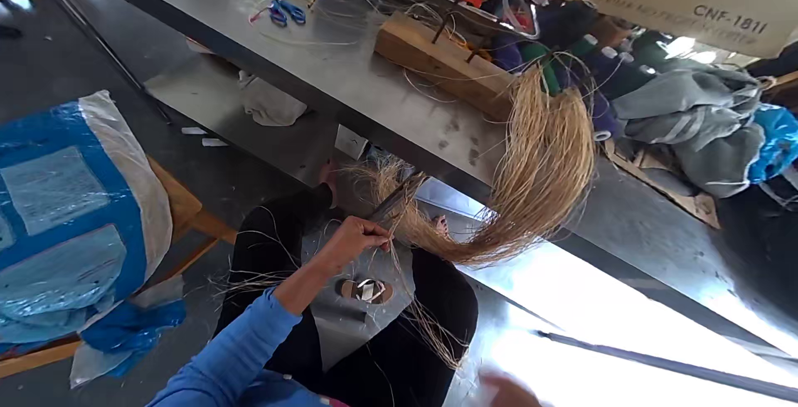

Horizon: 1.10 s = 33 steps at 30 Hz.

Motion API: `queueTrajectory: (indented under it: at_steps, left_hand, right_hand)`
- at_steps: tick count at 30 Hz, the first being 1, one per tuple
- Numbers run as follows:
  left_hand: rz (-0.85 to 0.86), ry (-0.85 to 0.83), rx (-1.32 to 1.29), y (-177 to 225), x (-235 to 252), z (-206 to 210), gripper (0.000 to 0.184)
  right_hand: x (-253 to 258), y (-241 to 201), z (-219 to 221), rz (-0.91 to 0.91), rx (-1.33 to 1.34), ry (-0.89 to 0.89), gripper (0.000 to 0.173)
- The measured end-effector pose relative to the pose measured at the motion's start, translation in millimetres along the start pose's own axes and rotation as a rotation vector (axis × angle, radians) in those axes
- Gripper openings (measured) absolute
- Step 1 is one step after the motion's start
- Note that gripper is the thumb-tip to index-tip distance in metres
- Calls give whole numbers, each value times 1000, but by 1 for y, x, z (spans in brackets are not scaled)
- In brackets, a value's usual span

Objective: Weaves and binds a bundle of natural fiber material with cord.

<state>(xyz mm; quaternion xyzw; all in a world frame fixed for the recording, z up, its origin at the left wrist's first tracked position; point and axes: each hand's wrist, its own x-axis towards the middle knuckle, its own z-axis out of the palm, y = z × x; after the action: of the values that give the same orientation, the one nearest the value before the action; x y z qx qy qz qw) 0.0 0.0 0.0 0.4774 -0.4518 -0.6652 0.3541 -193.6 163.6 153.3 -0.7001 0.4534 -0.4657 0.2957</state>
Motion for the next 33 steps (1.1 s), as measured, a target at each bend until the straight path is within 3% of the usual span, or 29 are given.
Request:
queueTrajectory:
  at_steps: [1, 2, 4, 7, 11, 16, 21, 29, 33]
  left_hand:
    - [1, -5, 4, 0, 0, 0, 10]
    - [14, -15, 12, 0, 0, 0, 11]
    - [43, -33, 41, 0, 0, -1, 13]
    - [11, -26, 68, 1, 1, 1, 14]
    - [27, -4, 73, -4, 4, 2, 12]
    - [-10, 6, 84, -3, 5, 0, 12]
    - [-49, 42, 63, -6, 6, 5, 13]
    - [-32, 47, 206, 1, 5, -3, 11]
    - [43, 101, 416, 2, 6, -6, 10]
  right_hand:
    - [11, 43, 11, -79, -94, 69, 41]
    - [27, 78, 24, -45, -105, 104, 37]
    - [56, 126, 43, 253, -53, 20, 40]
    - [83, 158, 60, 645, 180, -172, 42]
    - [96, 173, 69, 859, 476, -292, 32]
    - [92, 182, 75, 874, 574, -116, 19]
    - [85, 192, 82, 729, 502, -32, 11]
    - [82, 193, 84, 577, 320, -15, 7]
    - [83, 194, 84, 552, 248, -36, 8]
